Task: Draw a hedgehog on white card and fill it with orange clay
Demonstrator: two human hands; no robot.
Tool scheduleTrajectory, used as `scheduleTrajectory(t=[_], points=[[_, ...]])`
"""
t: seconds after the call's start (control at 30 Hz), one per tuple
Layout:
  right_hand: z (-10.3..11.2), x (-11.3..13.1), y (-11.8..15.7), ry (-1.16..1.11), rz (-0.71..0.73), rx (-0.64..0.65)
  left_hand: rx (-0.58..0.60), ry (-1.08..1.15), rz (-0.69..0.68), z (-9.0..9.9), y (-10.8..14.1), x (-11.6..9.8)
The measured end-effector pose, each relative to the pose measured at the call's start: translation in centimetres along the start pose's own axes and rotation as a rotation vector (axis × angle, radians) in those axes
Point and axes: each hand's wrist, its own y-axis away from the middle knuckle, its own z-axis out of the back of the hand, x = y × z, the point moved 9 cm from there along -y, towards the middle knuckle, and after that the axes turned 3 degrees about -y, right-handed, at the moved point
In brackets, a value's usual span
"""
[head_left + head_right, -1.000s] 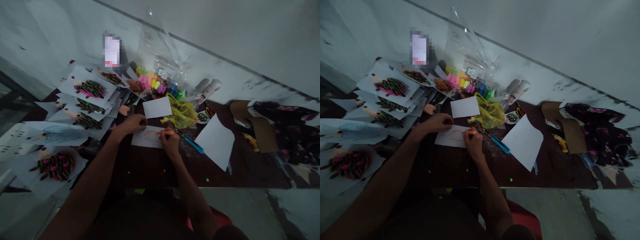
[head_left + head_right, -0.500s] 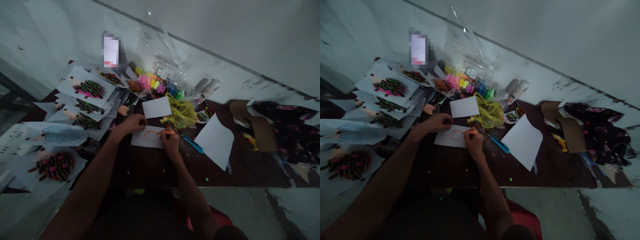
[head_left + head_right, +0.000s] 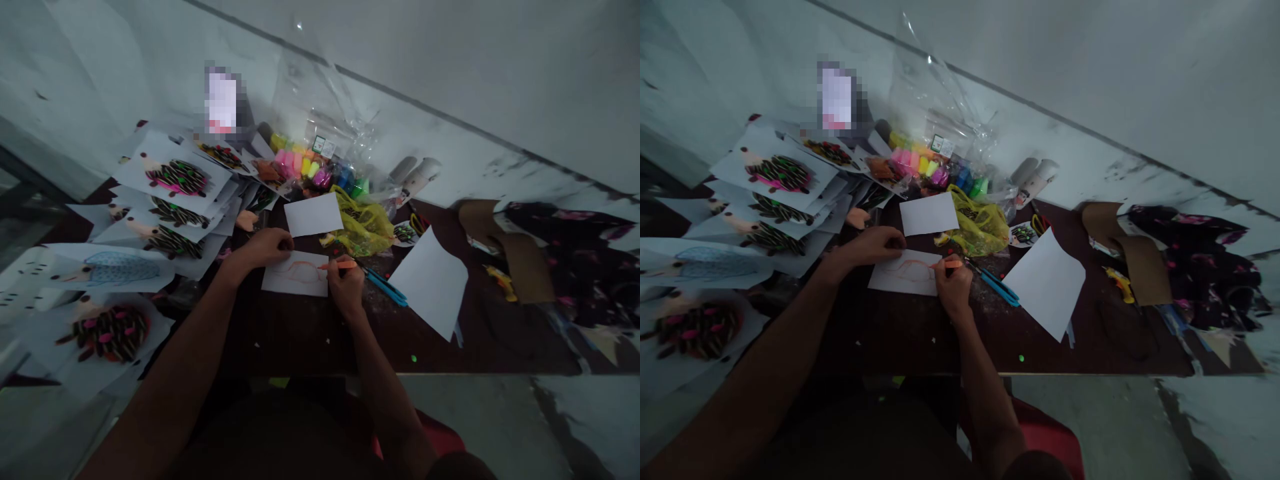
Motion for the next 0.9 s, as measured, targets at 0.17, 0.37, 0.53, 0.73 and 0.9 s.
scheduleTrajectory(t=[0.17,0.37,0.53,0.73,0.9], points=[[-0.4,-0.1,0.1,0.042,0.007,0.025,0.003,0.014,-0.006,-0.1,0.0,0.1],[-0.7,0.0,0.2,0.057,0.020,0.051,-0.007,0.019,-0.017,-0.1,-0.1,0.1],[-0.6,-0.2,0.2,0.084,0.014,0.034,0.000,0.022,-0.024,-0.1,-0.1,0.0],[-1.3,0.6,0.5,-0.094,-0.004,0.085,0.002,-0.003,-0.019,0.0,0.0,0.0],[-2.6,1.9,0.9,-0.172,0.029,0.174,0.013,-0.012,-0.013,-0.1,0.0,-0.1]])
